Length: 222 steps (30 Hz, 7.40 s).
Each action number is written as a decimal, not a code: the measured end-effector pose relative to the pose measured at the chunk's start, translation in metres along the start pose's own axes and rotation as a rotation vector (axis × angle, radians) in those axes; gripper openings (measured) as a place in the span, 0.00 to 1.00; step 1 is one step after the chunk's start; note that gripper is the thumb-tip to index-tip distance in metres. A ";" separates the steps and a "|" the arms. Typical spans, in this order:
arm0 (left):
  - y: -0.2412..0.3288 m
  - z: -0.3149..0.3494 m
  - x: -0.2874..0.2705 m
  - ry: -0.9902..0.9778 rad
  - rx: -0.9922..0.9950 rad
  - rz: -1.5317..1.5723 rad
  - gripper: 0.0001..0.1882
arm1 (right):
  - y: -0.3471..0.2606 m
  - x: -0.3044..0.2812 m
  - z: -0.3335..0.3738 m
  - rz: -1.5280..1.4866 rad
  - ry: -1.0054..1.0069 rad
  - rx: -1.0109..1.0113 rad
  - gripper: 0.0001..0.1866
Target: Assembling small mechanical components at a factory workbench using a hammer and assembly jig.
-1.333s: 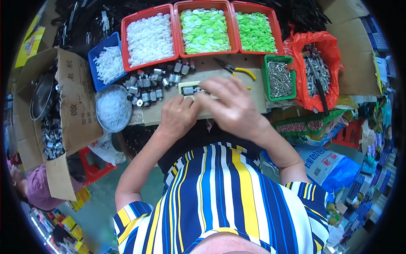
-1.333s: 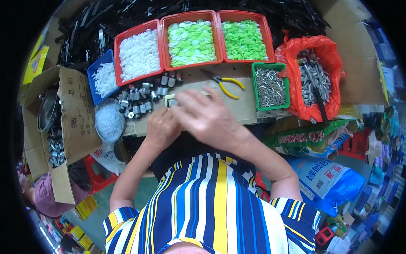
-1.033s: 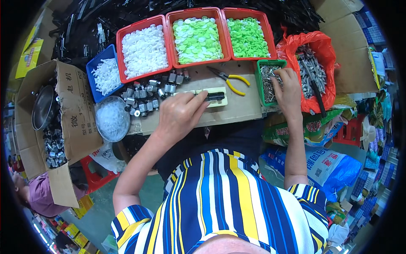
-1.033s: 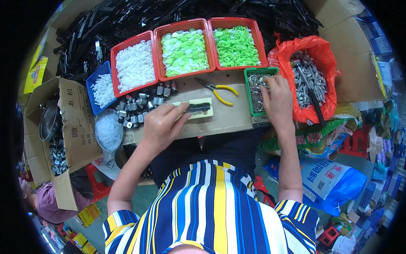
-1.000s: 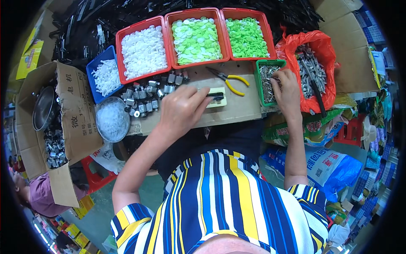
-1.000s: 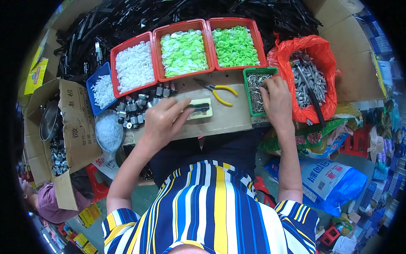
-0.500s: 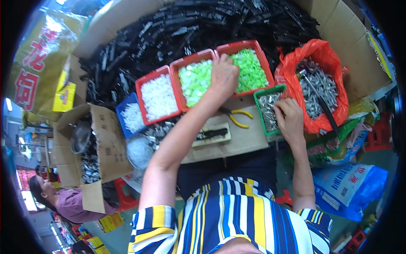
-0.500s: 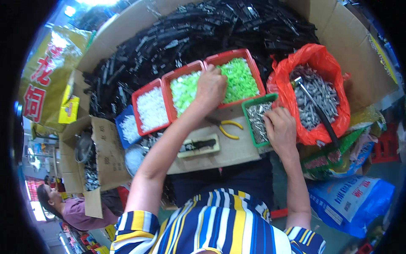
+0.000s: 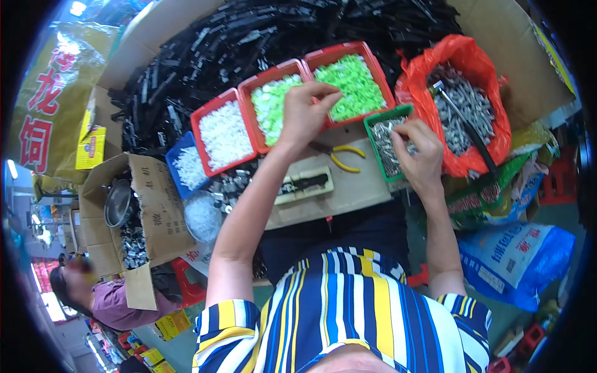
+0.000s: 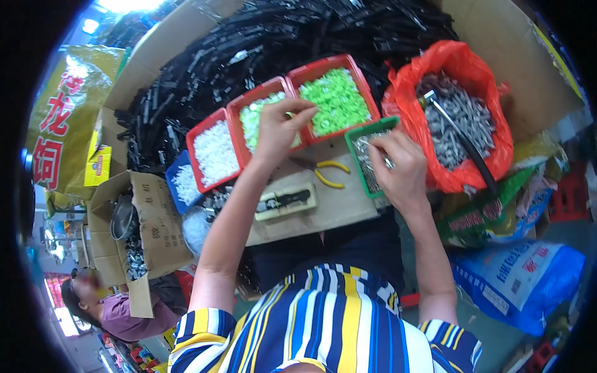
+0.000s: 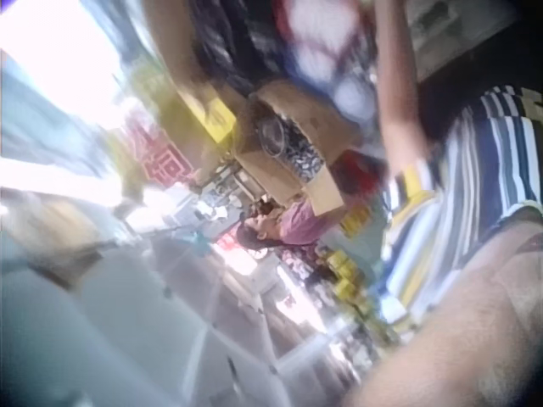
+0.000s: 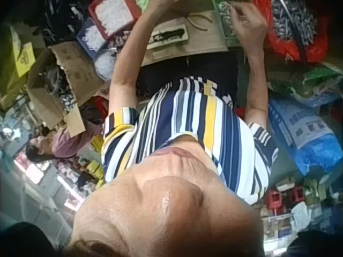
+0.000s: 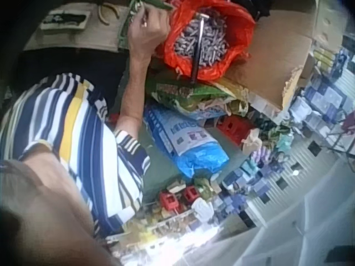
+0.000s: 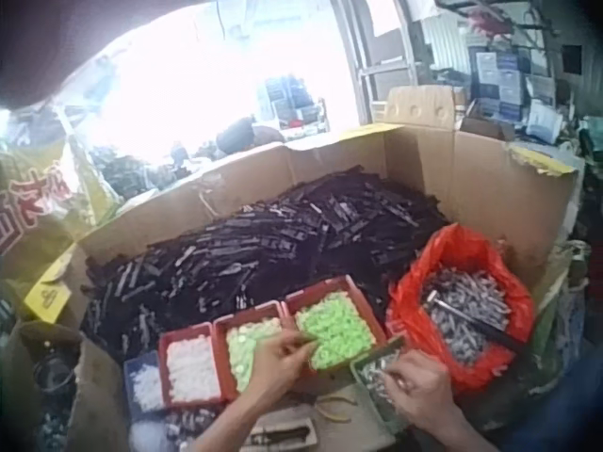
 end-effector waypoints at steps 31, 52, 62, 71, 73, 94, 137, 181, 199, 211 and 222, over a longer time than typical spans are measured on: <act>-0.010 0.122 -0.055 0.175 -0.369 0.674 0.10 | -0.086 0.076 0.001 -0.124 -0.275 -0.192 0.03; -0.018 0.138 -0.056 0.128 -0.374 0.896 0.12 | -0.089 0.079 0.013 -0.371 -0.371 -0.050 0.05; -0.025 0.142 -0.066 0.024 -0.307 0.644 0.18 | -0.093 0.081 0.013 -0.368 -0.453 -0.133 0.07; -0.023 0.145 -0.059 0.145 -0.379 0.916 0.16 | -0.097 0.083 0.020 -0.426 -0.421 0.042 0.08; -0.024 0.146 -0.057 0.151 -0.376 0.922 0.16 | -0.098 0.083 0.022 -0.432 -0.417 0.046 0.08; -0.035 0.162 -0.056 0.162 -0.389 0.936 0.16 | -0.103 0.092 0.030 -0.415 -0.408 -0.042 0.08; -0.057 0.197 -0.061 0.021 0.526 -0.661 0.18 | -0.080 0.102 0.030 -0.014 -0.791 -0.282 0.07; -0.123 0.126 -0.255 0.596 -0.085 -0.992 0.10 | 0.219 -0.126 -0.100 0.123 -0.153 0.463 0.08; -0.162 0.079 -0.258 0.793 -0.205 -0.774 0.10 | 0.114 -0.086 -0.080 -0.036 -0.181 0.249 0.03; -0.150 0.078 -0.264 0.882 -0.019 -0.607 0.12 | 0.044 -0.056 -0.071 -0.051 -0.251 0.188 0.04; -0.114 0.106 -0.255 0.769 -0.192 -0.140 0.10 | 0.018 -0.033 -0.058 -0.193 -0.316 0.199 0.03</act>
Point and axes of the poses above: each hand's wrist, its own z-axis away from the middle knuckle, its own x-axis out of the palm, y = z × x, the point moved 1 cm from there along -z, towards the middle knuckle, and after that the axes turned 6 degrees about y, right-handed, at the moved point
